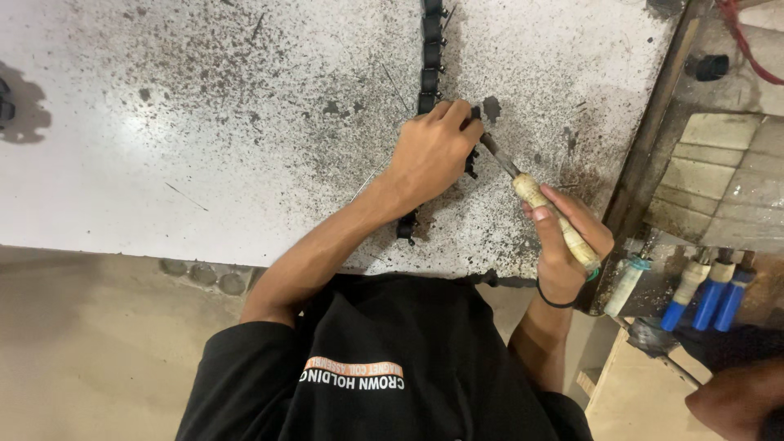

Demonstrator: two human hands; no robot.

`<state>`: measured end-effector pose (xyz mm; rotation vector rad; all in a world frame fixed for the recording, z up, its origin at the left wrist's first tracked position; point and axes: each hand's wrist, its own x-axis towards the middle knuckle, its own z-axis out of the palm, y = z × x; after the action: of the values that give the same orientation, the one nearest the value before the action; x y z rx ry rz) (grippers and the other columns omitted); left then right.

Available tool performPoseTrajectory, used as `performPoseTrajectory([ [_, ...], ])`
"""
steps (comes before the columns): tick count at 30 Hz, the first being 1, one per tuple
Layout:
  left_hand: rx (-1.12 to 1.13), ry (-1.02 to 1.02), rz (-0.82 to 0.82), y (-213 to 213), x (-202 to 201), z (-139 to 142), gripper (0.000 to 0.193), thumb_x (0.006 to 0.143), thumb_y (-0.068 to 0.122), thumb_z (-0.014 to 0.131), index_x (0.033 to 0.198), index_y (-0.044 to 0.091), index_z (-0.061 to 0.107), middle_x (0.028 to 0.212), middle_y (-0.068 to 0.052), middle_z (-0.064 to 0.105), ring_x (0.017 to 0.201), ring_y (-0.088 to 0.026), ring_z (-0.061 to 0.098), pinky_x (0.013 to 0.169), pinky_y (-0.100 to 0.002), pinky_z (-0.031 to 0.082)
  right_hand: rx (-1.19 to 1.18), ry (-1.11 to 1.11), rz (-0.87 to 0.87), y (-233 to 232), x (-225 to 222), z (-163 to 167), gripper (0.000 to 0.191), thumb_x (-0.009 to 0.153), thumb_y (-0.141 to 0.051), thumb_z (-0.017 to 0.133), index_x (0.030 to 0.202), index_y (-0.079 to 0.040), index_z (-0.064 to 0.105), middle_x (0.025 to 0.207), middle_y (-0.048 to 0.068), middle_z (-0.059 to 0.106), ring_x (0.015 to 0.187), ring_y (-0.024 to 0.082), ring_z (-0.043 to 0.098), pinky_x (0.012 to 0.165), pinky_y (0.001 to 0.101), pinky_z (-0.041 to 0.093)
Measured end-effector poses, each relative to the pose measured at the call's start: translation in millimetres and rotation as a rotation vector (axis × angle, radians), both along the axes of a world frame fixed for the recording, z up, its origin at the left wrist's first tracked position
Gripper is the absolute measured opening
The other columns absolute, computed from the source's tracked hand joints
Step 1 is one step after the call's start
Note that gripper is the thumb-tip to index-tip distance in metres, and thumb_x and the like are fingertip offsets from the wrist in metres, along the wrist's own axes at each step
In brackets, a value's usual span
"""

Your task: The person arranges small black plastic rotor components in a row on a workbench and uses a soldering iron to solder each component in turn, working down the row one piece at a time. Near the end, they use a red-cabled probe tool to touch and check the soldered components.

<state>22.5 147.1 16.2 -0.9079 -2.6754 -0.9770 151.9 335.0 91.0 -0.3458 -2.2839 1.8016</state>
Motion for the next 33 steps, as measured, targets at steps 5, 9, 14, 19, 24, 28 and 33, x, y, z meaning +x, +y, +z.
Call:
performPoseTrajectory([
  [5, -0.002, 0.002, 0.033, -2.8, -2.2, 1.7, 0.018, 0.077, -0.004, 0.068, 0.093, 0.001, 0.073, 0.099, -0.012, 0.066, 0.087, -0.023, 0.068, 0.055, -0.033, 0.058, 0.048, 0.015, 0.014, 1.0, -0.2, 3.3, 0.025, 0.098, 0.002, 0.069, 0.121, 0.011, 0.069, 0.111, 0.023, 0.073, 0.097, 0.026, 0.075, 0.088, 0.0318, 0.062],
  [9, -0.002, 0.008, 0.016, -2.6, -0.4, 1.2, 0.012, 0.078, -0.002, 0.069, 0.090, 0.003, 0.072, 0.096, -0.011, 0.065, 0.089, -0.024, 0.069, 0.057, -0.035, 0.059, 0.063, 0.007, 0.008, 1.7, 1.4, 5.7, 0.024, 0.098, 0.004, 0.069, 0.121, 0.011, 0.069, 0.111, 0.023, 0.073, 0.098, 0.026, 0.075, 0.089, 0.0317, 0.062],
  [14, 0.000, 0.016, 0.011, -1.6, 2.9, 2.9, 0.008, 0.081, -0.001, 0.070, 0.089, 0.002, 0.071, 0.095, -0.010, 0.065, 0.089, -0.024, 0.068, 0.057, -0.035, 0.059, 0.096, 0.017, 0.032, 2.2, 1.4, 6.5, 0.025, 0.098, 0.004, 0.068, 0.122, 0.011, 0.070, 0.109, 0.023, 0.074, 0.097, 0.024, 0.075, 0.087, 0.0306, 0.060],
  [19, 0.010, 0.023, 0.012, 0.9, 2.5, 3.6, 0.009, 0.082, -0.002, 0.069, 0.089, 0.001, 0.072, 0.094, -0.010, 0.065, 0.086, -0.022, 0.068, 0.055, -0.033, 0.057, 0.094, 0.041, 0.034, 3.9, 1.6, 3.8, 0.025, 0.099, 0.000, 0.072, 0.122, 0.010, 0.070, 0.107, 0.022, 0.074, 0.095, 0.024, 0.075, 0.085, 0.0300, 0.060],
  [24, 0.025, -0.001, -0.002, 1.3, 3.8, 2.1, 0.008, 0.082, -0.002, 0.069, 0.088, 0.002, 0.072, 0.092, -0.010, 0.064, 0.086, -0.023, 0.068, 0.056, -0.034, 0.057, 0.118, 0.070, 0.052, 4.3, 1.9, 1.3, 0.026, 0.098, -0.001, 0.072, 0.122, 0.009, 0.070, 0.108, 0.023, 0.075, 0.096, 0.025, 0.076, 0.083, 0.0305, 0.061],
  [28, 0.022, -0.003, -0.009, 4.8, 5.2, 4.3, 0.010, 0.078, 0.000, 0.070, 0.088, 0.003, 0.071, 0.093, -0.010, 0.064, 0.088, -0.025, 0.069, 0.060, -0.037, 0.058, 0.145, 0.083, 0.060, 2.8, 2.7, 2.1, 0.027, 0.097, -0.001, 0.072, 0.122, 0.009, 0.070, 0.108, 0.023, 0.074, 0.095, 0.025, 0.076, 0.083, 0.0306, 0.060],
  [33, 0.078, -0.023, 0.009, 4.4, 4.7, 14.3, 0.008, 0.085, -0.001, 0.068, 0.092, 0.001, 0.071, 0.095, -0.011, 0.065, 0.085, -0.025, 0.069, 0.059, -0.035, 0.059, 0.108, 0.046, 0.055, 5.8, 8.6, 2.6, 0.026, 0.097, 0.000, 0.070, 0.122, 0.010, 0.070, 0.107, 0.022, 0.074, 0.096, 0.025, 0.074, 0.084, 0.0302, 0.058],
])
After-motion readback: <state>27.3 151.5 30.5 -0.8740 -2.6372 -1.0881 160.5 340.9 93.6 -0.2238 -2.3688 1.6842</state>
